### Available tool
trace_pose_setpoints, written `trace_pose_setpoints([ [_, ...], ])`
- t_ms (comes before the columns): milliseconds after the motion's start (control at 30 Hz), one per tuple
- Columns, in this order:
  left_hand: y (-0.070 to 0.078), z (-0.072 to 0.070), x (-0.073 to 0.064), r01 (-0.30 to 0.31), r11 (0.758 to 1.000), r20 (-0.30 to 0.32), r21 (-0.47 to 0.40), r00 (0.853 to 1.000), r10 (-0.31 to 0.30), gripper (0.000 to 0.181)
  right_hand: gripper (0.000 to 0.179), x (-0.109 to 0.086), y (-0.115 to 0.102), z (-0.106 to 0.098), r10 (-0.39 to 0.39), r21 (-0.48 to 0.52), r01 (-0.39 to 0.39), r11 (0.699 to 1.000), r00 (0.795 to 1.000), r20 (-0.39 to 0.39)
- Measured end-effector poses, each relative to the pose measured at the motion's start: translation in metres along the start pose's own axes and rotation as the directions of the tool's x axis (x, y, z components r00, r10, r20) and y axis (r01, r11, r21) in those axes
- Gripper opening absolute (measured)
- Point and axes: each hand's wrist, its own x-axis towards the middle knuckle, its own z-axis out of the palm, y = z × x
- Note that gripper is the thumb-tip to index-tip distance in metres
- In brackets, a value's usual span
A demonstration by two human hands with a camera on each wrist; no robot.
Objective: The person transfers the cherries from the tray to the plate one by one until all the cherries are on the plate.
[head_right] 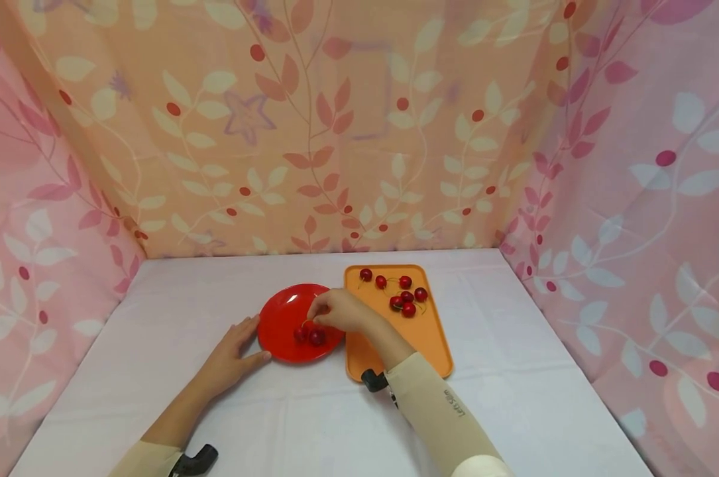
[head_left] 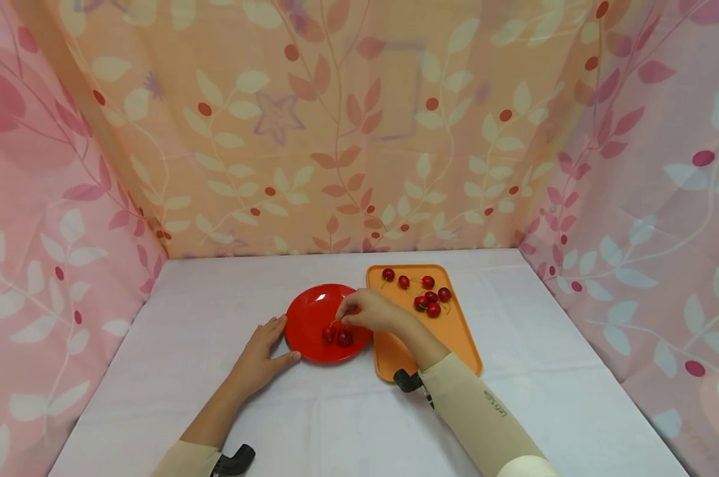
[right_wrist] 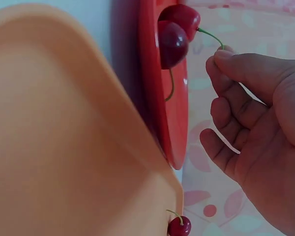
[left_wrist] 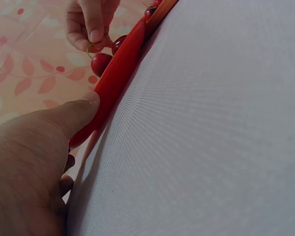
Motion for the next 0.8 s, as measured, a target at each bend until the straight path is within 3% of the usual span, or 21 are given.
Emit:
trace_pose_setpoints([
  [533,-0.0019,0.0015,-0.0021,-0.035,0.999,-0.019,-0.016,0.999,0.034,0.092,0.007,0.0084,0.0023,0.0058,0.030,-0.157,-0.043,0.987,0.996,-0.083],
  [800,0.0007,0.0009,-0.0010,-0.028,1.000,-0.018,-0.011,0.999,0.028,0.093,0.008,0.0088,0.0006,0.0076,0.013,-0.272,-0.036,0.962,0.996,-0.087],
])
